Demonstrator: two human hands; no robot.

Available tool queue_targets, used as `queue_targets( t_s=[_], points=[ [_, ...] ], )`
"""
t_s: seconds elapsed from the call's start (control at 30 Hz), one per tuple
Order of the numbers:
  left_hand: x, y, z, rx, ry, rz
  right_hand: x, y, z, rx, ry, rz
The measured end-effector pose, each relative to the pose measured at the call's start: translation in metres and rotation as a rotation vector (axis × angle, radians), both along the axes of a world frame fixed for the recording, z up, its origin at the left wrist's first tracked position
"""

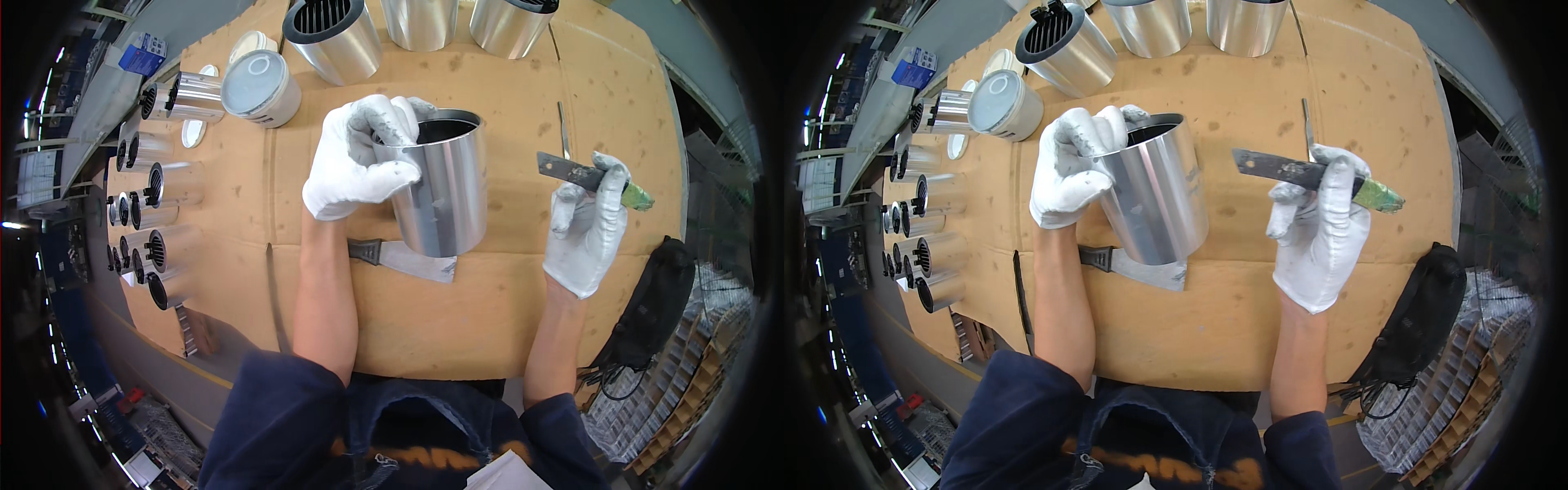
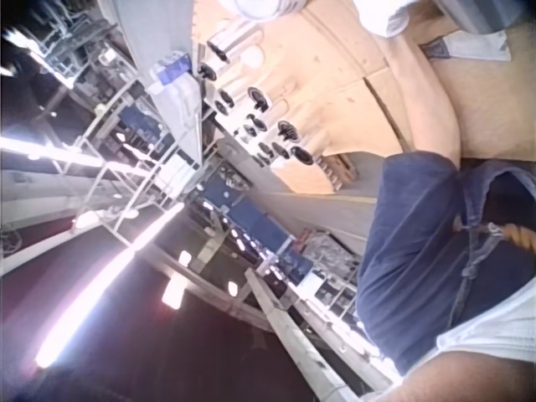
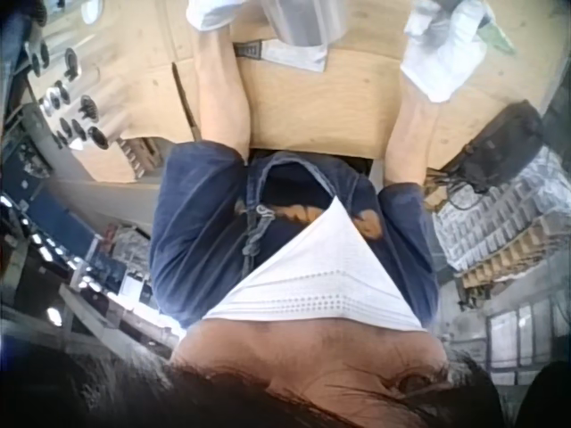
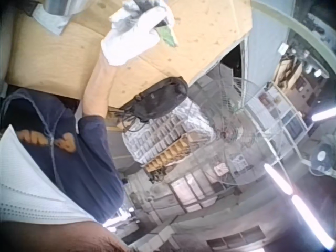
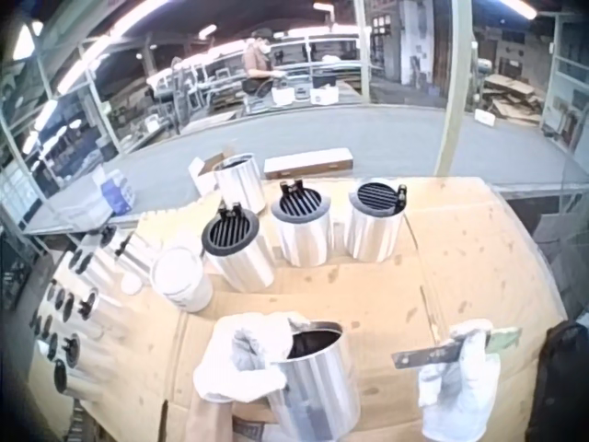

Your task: The person applies putty to the exterior of a metal cylinder using a putty knife.

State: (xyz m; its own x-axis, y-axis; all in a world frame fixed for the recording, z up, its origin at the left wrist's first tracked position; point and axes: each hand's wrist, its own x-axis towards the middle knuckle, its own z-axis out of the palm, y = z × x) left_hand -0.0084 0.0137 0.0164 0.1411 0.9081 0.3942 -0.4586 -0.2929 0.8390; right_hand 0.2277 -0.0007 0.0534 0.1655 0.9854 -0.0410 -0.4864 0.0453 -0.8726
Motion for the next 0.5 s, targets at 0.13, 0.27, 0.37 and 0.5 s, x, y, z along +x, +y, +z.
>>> queue_targets(
  t_s=[0.13, 0.27, 0.37, 0.5],
  points=[
    [0.002, 0.001, -0.002, 0.075, -0.004, -0.016, -0.004, -0.005, -0.002, -0.002, -0.015, 0.040],
    [0.003, 0.000, 0.001, 0.062, 0.019, 0.001, -0.004, -0.005, -0.001, 0.015, -0.008, 0.041],
    [0.002, -0.002, 0.002, 0.030, 0.051, 0.009, -0.012, -0.005, 0.006, -0.031, -0.042, 0.054],
    [0.004, -0.004, 0.005, -0.067, 0.031, 0.037, -0.022, 0.001, 0.010, -0.085, -0.052, 0.173]
  ],
)
